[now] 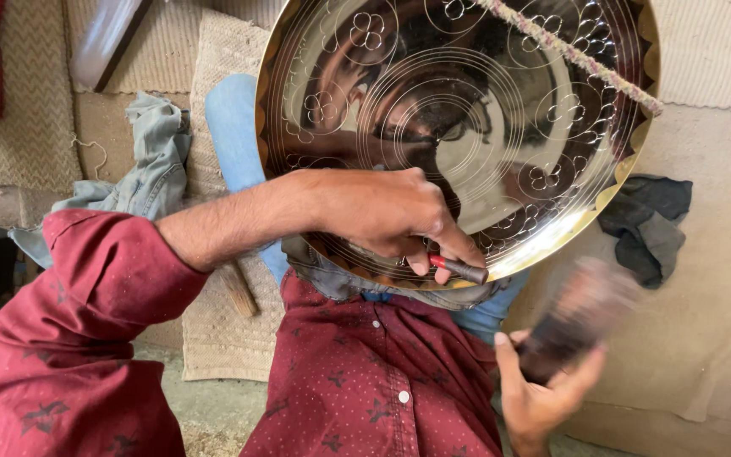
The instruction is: The person sits on the floor with a large engraved brass tray balanced on their lap. They hold a small punch against the decorative pattern and strike it with a wooden mallet, repeatedly repositioning the punch to chase the design across the tray surface.
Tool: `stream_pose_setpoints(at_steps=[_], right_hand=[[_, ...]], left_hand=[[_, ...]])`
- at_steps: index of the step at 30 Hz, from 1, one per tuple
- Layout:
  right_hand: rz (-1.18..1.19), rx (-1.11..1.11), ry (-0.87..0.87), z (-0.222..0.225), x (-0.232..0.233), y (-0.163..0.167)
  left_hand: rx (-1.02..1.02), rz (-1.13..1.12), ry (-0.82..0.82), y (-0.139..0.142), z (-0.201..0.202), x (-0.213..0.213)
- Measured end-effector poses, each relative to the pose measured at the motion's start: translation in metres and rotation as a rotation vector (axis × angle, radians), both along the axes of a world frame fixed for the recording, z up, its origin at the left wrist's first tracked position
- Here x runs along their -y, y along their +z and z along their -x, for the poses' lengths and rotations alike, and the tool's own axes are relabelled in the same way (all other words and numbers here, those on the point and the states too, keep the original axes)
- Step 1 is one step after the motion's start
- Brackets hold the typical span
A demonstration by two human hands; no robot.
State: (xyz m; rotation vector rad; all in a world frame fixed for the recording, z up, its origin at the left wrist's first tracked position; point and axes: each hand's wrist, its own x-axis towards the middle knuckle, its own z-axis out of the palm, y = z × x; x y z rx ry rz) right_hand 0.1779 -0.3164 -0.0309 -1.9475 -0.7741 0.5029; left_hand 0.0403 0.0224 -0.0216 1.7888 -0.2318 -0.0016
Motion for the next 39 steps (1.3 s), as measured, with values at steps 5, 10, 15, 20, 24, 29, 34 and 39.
stream_pose_setpoints(at_steps=[5,10,15,20,24,29,34,39], right_hand=[[-0.3,-0.076,-0.028,-0.002,-0.004,0.006],[0.18,0.265,0.097,-0.006,-0.002,-0.003],[0.242,0.199,0.226,-0.02,-0.009,0.0],[0.275,0.465,0.498,-0.05,-0.047,0.031],[0.353,0.18,0.42,-0.066,-0.079,0.059],[0.356,0.423,0.635,-0.085,-0.109,0.078],[0.207,0.332,0.602,-0.098,-0.123,0.089],[0.153,0.148,0.435,-0.098,-0.126,0.101]], left_hand=[[-0.059,-0.011,-0.052,0.006,-0.002,-0.005],[0.007,-0.049,0.014,0.004,0.004,-0.003],[-0.035,-0.152,0.192,-0.002,0.011,0.01],[-0.014,-0.266,0.494,-0.003,0.027,0.03],[0.042,-0.187,0.685,0.001,0.03,0.037],[-0.14,-0.226,0.782,0.017,0.039,0.043],[-0.11,-0.097,1.01,0.027,0.048,0.049],[-0.065,-0.082,1.035,0.026,0.048,0.053]])
